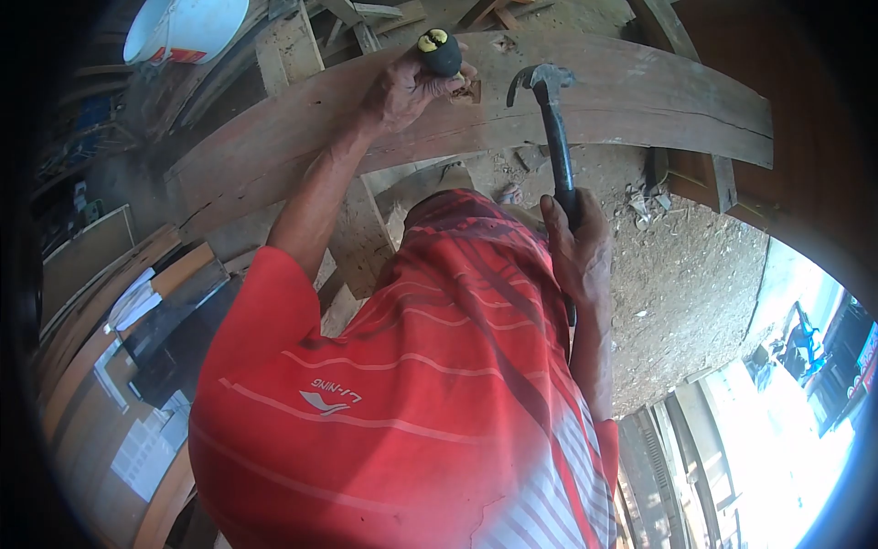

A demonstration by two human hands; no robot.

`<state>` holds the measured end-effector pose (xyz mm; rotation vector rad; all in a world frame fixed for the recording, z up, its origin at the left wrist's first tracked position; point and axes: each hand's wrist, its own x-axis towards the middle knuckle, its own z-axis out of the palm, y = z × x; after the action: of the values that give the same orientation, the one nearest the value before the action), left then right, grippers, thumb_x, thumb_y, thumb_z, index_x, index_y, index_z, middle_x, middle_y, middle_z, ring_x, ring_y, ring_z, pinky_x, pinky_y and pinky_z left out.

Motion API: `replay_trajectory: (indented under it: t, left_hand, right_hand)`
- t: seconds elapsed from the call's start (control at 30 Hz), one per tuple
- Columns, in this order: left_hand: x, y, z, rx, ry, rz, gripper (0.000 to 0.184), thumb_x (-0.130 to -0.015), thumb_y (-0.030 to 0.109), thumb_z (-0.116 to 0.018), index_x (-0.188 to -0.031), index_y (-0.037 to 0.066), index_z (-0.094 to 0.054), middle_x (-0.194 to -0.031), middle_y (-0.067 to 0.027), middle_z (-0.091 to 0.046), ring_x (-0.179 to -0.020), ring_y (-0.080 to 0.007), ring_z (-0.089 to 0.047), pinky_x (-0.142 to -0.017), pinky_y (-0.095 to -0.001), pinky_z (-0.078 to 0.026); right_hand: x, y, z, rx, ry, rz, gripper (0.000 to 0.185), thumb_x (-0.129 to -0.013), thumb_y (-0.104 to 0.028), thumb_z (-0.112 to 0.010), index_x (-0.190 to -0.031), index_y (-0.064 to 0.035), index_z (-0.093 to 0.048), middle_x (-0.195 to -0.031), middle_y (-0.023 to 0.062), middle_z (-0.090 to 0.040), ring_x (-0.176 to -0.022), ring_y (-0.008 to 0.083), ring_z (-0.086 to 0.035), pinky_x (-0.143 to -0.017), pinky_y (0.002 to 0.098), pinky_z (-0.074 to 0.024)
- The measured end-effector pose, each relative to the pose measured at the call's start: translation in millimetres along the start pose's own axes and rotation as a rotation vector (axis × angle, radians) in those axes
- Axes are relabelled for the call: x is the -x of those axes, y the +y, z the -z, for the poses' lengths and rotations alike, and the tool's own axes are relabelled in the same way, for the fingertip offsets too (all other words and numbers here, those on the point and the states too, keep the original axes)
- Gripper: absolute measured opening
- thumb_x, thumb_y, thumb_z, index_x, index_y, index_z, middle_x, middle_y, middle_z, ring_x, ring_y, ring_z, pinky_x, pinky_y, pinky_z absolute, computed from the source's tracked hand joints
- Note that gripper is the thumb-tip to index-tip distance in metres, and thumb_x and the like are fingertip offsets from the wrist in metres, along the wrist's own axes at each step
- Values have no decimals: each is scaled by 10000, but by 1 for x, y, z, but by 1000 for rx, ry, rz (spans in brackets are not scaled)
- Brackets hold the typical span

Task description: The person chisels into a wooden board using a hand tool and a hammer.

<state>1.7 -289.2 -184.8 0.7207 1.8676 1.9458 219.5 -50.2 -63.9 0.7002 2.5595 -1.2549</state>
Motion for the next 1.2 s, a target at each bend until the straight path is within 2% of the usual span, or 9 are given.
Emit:
replay_trajectory:
  t: [0.13, 0.27, 0.53, 0.77, 0.87, 0.93, 1.03, 1.13, 1.2]
  left_hand:
    - [0, 2, -1, -37, 12, -38, 392, -978, 195, -716, -1300, 22, -574, -1140, -79, -751, -1064, -157, -716, -935, -299, -602]
    - [4, -4, -2, 9, -27, 4, 351, -996, 116, -685, -1316, 47, -556, -1216, -81, -715, -1151, -166, -671, -997, -314, -560]
    - [17, 17, -9, -390, 65, -167, 285, -977, 251, -720, -1190, 95, -613, -1048, -87, -753, -997, -274, -748, -810, -377, -585]
    - [21, 16, -11, -409, 101, -313, 243, -956, 192, -731, -1156, 92, -636, -1046, -123, -721, -976, -305, -741, -796, -417, -584]
    - [23, 12, -10, -362, 107, -314, 237, -957, 169, -727, -1164, 93, -639, -1042, -123, -721, -985, -305, -735, -819, -414, -585]
    - [26, 17, -13, -374, 97, -288, 236, -956, 156, -727, -1167, 94, -642, -1044, -116, -724, -993, -301, -734, -839, -404, -586]
    - [19, 4, -9, -488, 74, -237, 200, -975, 144, -709, -1155, 81, -647, -1075, -106, -745, -1018, -247, -739, -901, -379, -593]
    - [12, 1, -6, 199, 251, -182, 161, -1001, 149, -686, -1125, 72, -618, -1098, -109, -738, -1019, -216, -728, -918, -385, -592]
    - [7, -3, 3, 287, 336, -256, 168, -1018, 147, -667, -1125, 72, -561, -1131, -123, -722, -1033, -222, -716, -938, -400, -587]
  right_hand:
    - [-1, -3, -2, 58, 27, 93, 350, -1015, -363, -665, -910, -40, -579, -694, 26, -524, -610, 122, -500, -571, 325, -427]
    - [-2, -13, -2, 118, 43, 182, 332, -1007, -341, -665, -954, -21, -597, -761, 84, -545, -672, 191, -538, -636, 375, -456]
    - [0, -50, -5, 177, 100, 304, 263, -966, -242, -721, -1079, -21, -634, -778, 161, -630, -629, 285, -613, -612, 412, -484]
    - [23, -81, 16, -186, 256, 682, 226, -1006, -226, -672, -1079, -28, -592, -761, 60, -610, -627, 118, -570, -564, 294, -461]
    - [-4, -43, -3, 230, 464, 799, 260, -1045, -274, -619, -993, -34, -534, -652, 87, -578, -535, 215, -569, -493, 377, -443]
    - [-9, -42, -4, 529, 44, 461, 215, -1017, -221, -642, -979, -47, -522, -784, 249, -605, -698, 469, -617, -579, 491, -463]
    - [-3, -56, -1, 257, 91, 450, 197, -1021, -208, -637, -977, -54, -523, -708, 150, -545, -576, 332, -548, -545, 446, -430]
    - [7, -45, 5, 132, 220, 437, 158, -1037, -200, -622, -995, -68, -546, -700, 53, -517, -580, 132, -478, -548, 324, -414]
    - [10, -42, 10, 32, 246, 351, 172, -1041, -218, -621, -983, -70, -559, -713, 16, -513, -596, 87, -465, -553, 288, -404]
